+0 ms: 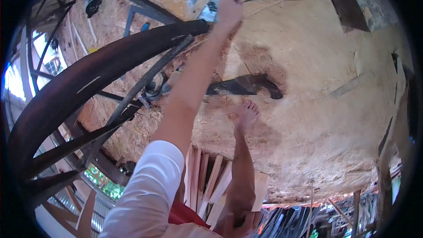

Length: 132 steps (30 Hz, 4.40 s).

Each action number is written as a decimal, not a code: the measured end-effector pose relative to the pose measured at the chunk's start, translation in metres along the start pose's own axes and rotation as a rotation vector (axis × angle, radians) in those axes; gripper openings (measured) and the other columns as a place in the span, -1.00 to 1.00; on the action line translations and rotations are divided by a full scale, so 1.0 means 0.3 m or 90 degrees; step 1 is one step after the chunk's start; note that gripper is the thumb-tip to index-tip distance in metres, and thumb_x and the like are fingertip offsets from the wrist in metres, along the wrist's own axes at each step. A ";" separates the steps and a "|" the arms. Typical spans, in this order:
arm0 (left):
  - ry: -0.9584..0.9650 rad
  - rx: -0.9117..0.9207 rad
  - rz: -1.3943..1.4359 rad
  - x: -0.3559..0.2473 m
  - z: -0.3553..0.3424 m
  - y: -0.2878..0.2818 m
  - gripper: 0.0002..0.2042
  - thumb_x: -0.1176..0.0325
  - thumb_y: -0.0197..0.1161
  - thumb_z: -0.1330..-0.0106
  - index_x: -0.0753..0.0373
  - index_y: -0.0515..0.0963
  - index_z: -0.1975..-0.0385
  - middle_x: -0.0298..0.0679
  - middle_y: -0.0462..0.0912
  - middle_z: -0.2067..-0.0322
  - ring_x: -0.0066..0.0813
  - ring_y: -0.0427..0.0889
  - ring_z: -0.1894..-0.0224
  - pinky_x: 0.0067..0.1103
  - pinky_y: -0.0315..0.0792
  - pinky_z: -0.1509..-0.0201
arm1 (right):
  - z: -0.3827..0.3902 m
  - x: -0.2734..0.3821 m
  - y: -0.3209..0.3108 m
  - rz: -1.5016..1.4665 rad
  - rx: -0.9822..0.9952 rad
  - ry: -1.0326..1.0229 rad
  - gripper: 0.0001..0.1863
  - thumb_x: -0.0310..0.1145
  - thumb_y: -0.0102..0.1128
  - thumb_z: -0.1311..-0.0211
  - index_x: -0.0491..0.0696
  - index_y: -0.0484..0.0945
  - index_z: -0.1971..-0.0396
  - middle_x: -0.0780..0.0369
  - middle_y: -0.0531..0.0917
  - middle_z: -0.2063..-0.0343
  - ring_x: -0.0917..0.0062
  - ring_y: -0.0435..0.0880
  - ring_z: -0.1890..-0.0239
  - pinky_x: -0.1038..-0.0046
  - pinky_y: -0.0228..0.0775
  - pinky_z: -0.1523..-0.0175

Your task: The person measures a wooden frame using a tape measure, picks up several wooden strips from the floor, and nails them into the frame with a hammer.

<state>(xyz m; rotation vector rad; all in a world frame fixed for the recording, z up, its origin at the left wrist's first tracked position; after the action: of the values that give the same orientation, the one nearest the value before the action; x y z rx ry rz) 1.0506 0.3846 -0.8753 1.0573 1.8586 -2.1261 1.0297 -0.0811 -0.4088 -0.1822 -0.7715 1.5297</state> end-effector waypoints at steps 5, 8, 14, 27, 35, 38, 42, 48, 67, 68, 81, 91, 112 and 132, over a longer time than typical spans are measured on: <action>-0.169 0.058 0.140 -0.062 0.142 -0.020 -0.76 0.48 0.14 -0.32 0.29 0.51 0.03 0.06 0.72 0.29 0.15 0.69 0.12 -0.14 0.52 0.02 | -0.015 -0.022 -0.008 -0.010 0.039 0.002 -0.70 -0.28 0.45 -0.05 -0.10 0.49 0.41 0.02 0.47 0.45 0.03 0.49 0.38 0.04 0.34 0.29; -0.177 -0.018 0.062 0.021 0.122 -0.070 -0.70 0.53 0.09 -0.29 0.38 0.44 -0.03 0.14 0.67 0.18 0.14 0.66 0.09 -0.12 0.50 -0.03 | -0.019 -0.032 -0.007 0.039 0.074 -0.012 -0.66 -0.22 0.47 -0.08 -0.08 0.47 0.42 0.04 0.49 0.42 0.04 0.49 0.32 0.03 0.32 0.21; -0.186 0.032 -0.425 0.243 -0.069 -0.133 -0.61 0.44 0.24 -0.19 0.41 0.58 -0.04 0.13 0.67 0.08 -0.01 0.70 0.04 -0.21 0.54 -0.12 | -0.020 -0.020 -0.008 0.060 0.103 0.016 -0.69 -0.25 0.46 -0.08 -0.07 0.47 0.43 0.05 0.48 0.41 0.04 0.47 0.29 0.02 0.29 0.16; -0.121 0.224 -0.353 0.384 -0.093 -0.135 -0.74 0.25 0.26 -0.26 0.25 0.77 0.20 0.04 0.79 0.17 0.01 0.77 0.03 -0.22 0.63 -0.09 | -0.018 -0.033 0.006 0.043 0.077 0.029 -0.70 -0.26 0.47 -0.04 -0.07 0.51 0.39 0.05 0.50 0.42 0.04 0.49 0.30 0.00 0.29 0.15; -0.278 0.194 -0.356 0.306 -0.094 -0.040 -0.68 0.16 0.35 -0.21 0.22 0.75 0.15 -0.05 0.78 0.05 -0.11 0.77 -0.03 -0.28 0.65 -0.08 | -0.013 -0.041 0.009 0.016 0.036 -0.010 -0.71 -0.26 0.46 -0.06 -0.08 0.52 0.39 0.03 0.52 0.39 0.05 0.50 0.30 0.08 0.34 0.20; -0.334 0.149 -0.276 0.312 -0.082 -0.056 -0.67 0.17 0.35 -0.21 0.23 0.75 0.14 -0.04 0.77 0.03 -0.09 0.76 -0.05 -0.27 0.65 -0.09 | -0.010 -0.041 0.009 0.009 0.056 0.012 -0.72 -0.29 0.45 -0.08 -0.10 0.51 0.40 0.01 0.51 0.41 0.05 0.48 0.36 0.10 0.33 0.26; -0.438 0.065 -0.223 0.331 -0.037 -0.108 -0.67 0.22 0.31 -0.25 0.28 0.73 0.09 0.00 0.77 0.05 -0.01 0.74 -0.07 -0.26 0.64 -0.12 | 0.010 -0.051 0.020 0.011 0.054 0.028 -0.69 -0.24 0.45 -0.12 -0.12 0.51 0.39 -0.04 0.53 0.44 0.01 0.51 0.38 0.09 0.33 0.27; -0.171 0.188 -0.342 0.299 -0.063 -0.211 -0.68 0.23 0.34 -0.23 0.30 0.74 0.12 0.11 0.77 0.13 0.07 0.76 0.01 -0.26 0.64 -0.11 | 0.069 -0.099 0.066 0.018 0.085 0.068 -0.68 -0.30 0.43 -0.03 -0.14 0.46 0.39 0.01 0.44 0.37 -0.01 0.50 0.24 -0.01 0.34 0.18; -0.636 0.225 1.153 -0.539 0.618 -0.666 -0.76 0.29 0.16 -0.54 0.05 0.39 0.46 -0.52 0.36 0.60 -0.65 0.35 0.55 -0.67 0.27 0.44 | 0.317 -0.121 0.234 0.102 0.019 -0.019 -0.47 -0.08 0.32 -0.21 -0.22 0.55 0.02 -0.11 0.59 0.09 -0.07 0.56 -0.01 -0.04 0.43 -0.07; -0.591 0.291 1.189 -0.586 0.679 -0.695 -0.76 0.31 0.14 -0.55 0.05 0.37 0.46 -0.51 0.37 0.58 -0.67 0.37 0.54 -0.66 0.30 0.44 | 0.339 -0.120 0.248 0.083 0.004 -0.013 -0.47 -0.07 0.32 -0.22 -0.21 0.55 0.01 -0.10 0.59 0.08 -0.06 0.57 -0.01 -0.04 0.44 -0.07; -0.316 0.451 0.699 -0.843 1.479 -1.613 -0.79 0.38 -0.05 -0.59 0.24 0.47 0.32 -0.34 0.52 0.48 -0.58 0.46 0.51 -0.61 0.36 0.44 | 0.585 -0.005 0.405 0.014 -0.062 -0.202 -0.55 -0.19 0.27 -0.27 -0.16 0.54 -0.04 -0.07 0.67 0.19 -0.07 0.62 0.09 -0.03 0.46 -0.04; -0.400 0.457 0.655 -0.338 2.081 -2.438 -0.81 0.50 -0.01 -0.49 0.35 0.56 0.09 -0.13 0.76 0.28 -0.40 0.76 0.40 -0.50 0.61 0.38 | 1.006 0.076 0.503 0.098 0.051 -0.465 -0.71 -0.30 0.27 -0.28 -0.21 0.64 0.13 -0.06 0.74 0.28 0.02 0.74 0.18 0.10 0.56 0.05; -0.278 -0.190 1.139 -0.067 2.561 -3.329 -0.84 0.58 -0.02 -0.55 0.28 0.54 0.19 -0.30 0.52 0.29 -0.52 0.42 0.31 -0.56 0.39 0.15 | 1.886 1.548 0.665 0.168 -0.086 -1.023 -0.81 -0.41 0.25 -0.29 -0.13 0.72 0.17 0.05 0.76 0.26 0.22 0.76 0.20 0.22 0.57 0.02; -0.380 -0.258 1.127 -0.084 2.424 -3.520 -0.88 0.43 0.05 -0.59 0.22 0.52 0.04 -0.35 0.48 0.27 -0.56 0.48 0.23 -0.55 0.44 0.15 | 1.442 1.807 1.149 0.592 0.196 -1.022 -0.70 -0.46 0.30 -0.09 -0.09 0.72 0.13 -0.04 0.74 0.15 0.09 0.71 -0.01 0.07 0.55 -0.06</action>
<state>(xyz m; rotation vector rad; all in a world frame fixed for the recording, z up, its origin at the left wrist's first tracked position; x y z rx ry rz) 0.2192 -0.0373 0.0053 1.0285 0.4219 -0.7353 0.4326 0.2986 -0.0941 1.2426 -1.7858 2.5607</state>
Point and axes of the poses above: each hand's wrist, its own z-axis away from the middle knuckle, its own y-axis out of the palm, x = y × z, the point moved 3 cm from there along -z, towards the middle knuckle
